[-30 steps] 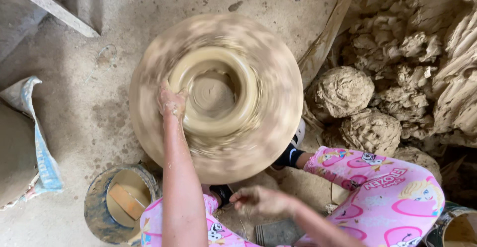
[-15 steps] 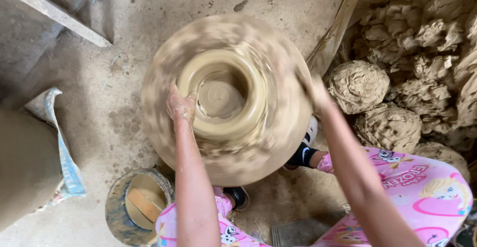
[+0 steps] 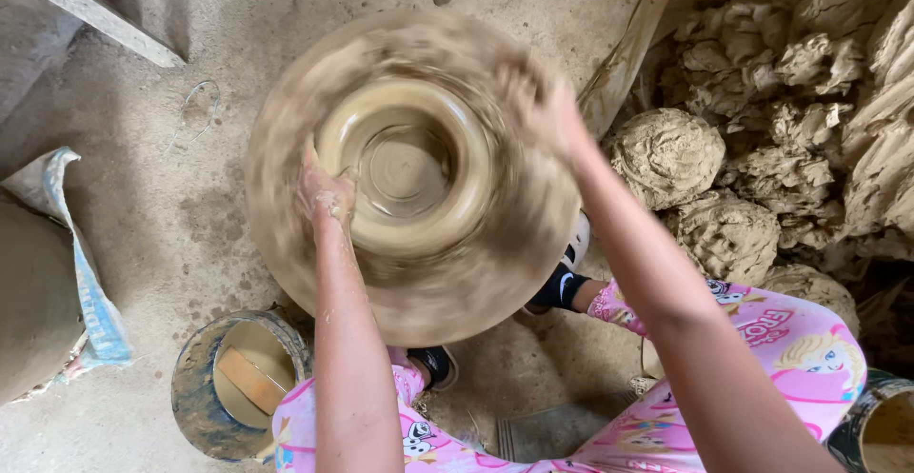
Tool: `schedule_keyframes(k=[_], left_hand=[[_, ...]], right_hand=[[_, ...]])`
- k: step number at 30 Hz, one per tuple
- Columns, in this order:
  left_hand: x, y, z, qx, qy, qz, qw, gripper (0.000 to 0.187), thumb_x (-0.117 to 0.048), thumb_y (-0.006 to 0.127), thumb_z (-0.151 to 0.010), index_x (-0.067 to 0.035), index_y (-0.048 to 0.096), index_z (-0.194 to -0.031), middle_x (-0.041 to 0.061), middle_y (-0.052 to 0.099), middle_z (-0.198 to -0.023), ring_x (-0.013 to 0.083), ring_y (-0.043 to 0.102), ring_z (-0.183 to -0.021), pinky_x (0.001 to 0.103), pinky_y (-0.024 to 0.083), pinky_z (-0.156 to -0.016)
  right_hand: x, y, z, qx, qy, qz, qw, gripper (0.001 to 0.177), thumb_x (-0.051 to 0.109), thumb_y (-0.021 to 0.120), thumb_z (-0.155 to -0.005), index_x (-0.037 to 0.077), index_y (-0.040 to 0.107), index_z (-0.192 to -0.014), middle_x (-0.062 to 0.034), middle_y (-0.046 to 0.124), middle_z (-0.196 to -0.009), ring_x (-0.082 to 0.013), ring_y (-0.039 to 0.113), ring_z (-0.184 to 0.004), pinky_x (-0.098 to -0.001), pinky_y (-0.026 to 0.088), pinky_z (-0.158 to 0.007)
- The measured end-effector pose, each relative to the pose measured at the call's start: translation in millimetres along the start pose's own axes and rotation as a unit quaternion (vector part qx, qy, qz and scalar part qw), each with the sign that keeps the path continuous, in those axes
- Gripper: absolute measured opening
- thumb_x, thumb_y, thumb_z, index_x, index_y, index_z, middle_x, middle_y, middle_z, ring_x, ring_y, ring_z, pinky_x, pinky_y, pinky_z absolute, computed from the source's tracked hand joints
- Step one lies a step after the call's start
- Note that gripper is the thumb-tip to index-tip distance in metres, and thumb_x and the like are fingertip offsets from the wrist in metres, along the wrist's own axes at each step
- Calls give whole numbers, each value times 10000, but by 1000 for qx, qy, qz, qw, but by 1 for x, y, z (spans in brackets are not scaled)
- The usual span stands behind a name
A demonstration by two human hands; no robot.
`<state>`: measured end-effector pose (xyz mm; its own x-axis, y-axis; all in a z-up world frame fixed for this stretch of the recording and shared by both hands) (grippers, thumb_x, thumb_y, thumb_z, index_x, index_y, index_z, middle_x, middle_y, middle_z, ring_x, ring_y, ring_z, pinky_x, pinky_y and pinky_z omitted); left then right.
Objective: The person centers a large mass of clay on a spinning pottery wheel by hand, opens the center to form a deep cavity, and uses a sponge to smooth the interior walls of the resulting vessel.
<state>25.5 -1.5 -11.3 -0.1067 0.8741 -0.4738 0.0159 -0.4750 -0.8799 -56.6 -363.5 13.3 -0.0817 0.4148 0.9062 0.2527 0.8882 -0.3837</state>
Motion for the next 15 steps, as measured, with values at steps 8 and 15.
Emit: schedule_keyframes(k=[8, 15], left_hand=[[-18, -9, 7, 22, -76, 28, 996, 986, -179, 870, -754, -303, 341, -1577, 106, 614, -1429, 320, 570, -1311, 449, 422, -1091], [-20, -11, 2, 27, -82, -10, 996, 1021, -193, 883, -749, -299, 304, -1584, 112, 582, -1441, 322, 555, -1310, 444, 425, -1098]], right_hand=[[-93, 12, 132, -56, 356, -89, 928, 806, 655, 460, -948, 40, 616, -1445, -277, 708, -1086, -325, 664, -834, -531, 525, -861], [78, 116, 297, 366, 283, -233, 856, 558, 319, 716, -946, 56, 603, -1426, -129, 693, -1374, -235, 646, -1225, -359, 506, -1069]])
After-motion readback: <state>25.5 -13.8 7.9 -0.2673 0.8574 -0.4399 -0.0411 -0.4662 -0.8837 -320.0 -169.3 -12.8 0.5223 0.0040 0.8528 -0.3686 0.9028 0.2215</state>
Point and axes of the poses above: each hand's wrist, its own z-axis away from the middle knuckle, its own y-axis out of the palm, x = y × z, the point moved 2 cm from there along -z, towards the middle knuckle
